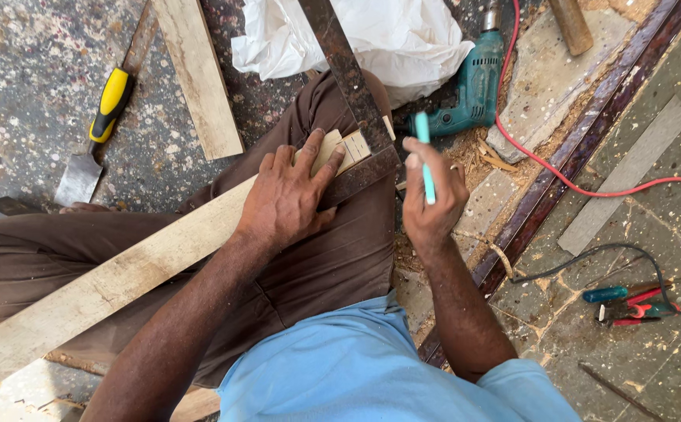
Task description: The person marks measurements on a piece of wood using a square and a pencil while sitting on the floor. They also handle a drill and a chisel nearby.
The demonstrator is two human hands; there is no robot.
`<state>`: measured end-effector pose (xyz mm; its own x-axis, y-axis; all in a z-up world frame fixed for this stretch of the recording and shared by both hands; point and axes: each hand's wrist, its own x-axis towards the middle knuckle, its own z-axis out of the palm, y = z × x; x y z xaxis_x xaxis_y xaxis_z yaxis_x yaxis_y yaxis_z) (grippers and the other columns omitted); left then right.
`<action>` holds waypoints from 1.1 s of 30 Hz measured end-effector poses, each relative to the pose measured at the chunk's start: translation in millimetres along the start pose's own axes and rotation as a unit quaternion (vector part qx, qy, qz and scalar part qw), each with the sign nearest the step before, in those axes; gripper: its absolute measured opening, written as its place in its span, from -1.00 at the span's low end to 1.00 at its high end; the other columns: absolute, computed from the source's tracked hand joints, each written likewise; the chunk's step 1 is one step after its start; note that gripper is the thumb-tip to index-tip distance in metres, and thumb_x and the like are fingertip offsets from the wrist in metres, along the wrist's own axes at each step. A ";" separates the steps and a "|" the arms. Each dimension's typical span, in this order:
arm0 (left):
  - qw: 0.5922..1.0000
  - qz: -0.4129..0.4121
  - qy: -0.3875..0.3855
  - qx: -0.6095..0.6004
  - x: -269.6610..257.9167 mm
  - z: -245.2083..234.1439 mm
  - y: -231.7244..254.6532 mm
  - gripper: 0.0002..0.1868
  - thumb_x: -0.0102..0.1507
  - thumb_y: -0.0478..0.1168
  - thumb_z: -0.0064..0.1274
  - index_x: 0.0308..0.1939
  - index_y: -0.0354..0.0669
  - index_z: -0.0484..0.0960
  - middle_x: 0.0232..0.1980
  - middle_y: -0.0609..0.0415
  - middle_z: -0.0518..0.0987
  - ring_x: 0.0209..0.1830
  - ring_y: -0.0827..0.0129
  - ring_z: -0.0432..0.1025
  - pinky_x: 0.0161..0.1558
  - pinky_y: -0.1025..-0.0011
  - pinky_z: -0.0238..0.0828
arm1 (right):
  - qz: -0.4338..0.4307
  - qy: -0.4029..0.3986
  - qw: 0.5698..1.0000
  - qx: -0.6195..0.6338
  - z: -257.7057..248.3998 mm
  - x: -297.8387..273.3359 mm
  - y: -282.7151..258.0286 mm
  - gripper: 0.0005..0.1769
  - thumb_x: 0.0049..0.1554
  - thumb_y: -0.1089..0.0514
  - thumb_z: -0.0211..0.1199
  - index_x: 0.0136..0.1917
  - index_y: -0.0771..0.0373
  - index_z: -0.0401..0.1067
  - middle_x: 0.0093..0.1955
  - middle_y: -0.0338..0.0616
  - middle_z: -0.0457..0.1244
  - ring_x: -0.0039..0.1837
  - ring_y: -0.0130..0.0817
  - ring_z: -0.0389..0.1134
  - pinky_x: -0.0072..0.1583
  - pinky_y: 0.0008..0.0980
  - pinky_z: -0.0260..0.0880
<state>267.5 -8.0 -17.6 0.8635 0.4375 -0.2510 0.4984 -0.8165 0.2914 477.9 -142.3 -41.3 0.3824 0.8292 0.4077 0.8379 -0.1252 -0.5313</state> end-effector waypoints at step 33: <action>0.993 -0.053 0.050 -0.094 28.3 -0.7 12.6 0.28 -0.03 0.28 0.40 0.52 -0.32 0.07 0.39 -0.19 0.29 0.22 0.04 0.27 0.21 0.07 0.25 | 0.401 0.122 0.688 0.593 47.1 -22.4 27.4 -0.57 0.26 0.25 0.30 0.34 0.42 0.33 0.15 0.04 0.37 0.16 -0.28 0.44 0.18 -0.24 0.54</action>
<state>298.2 -5.7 -20.4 0.8041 0.5599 -0.1998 0.5845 -0.6833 0.4375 474.0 -138.6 -100.0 0.7116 0.6184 -0.3335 -0.5311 0.1627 -0.8315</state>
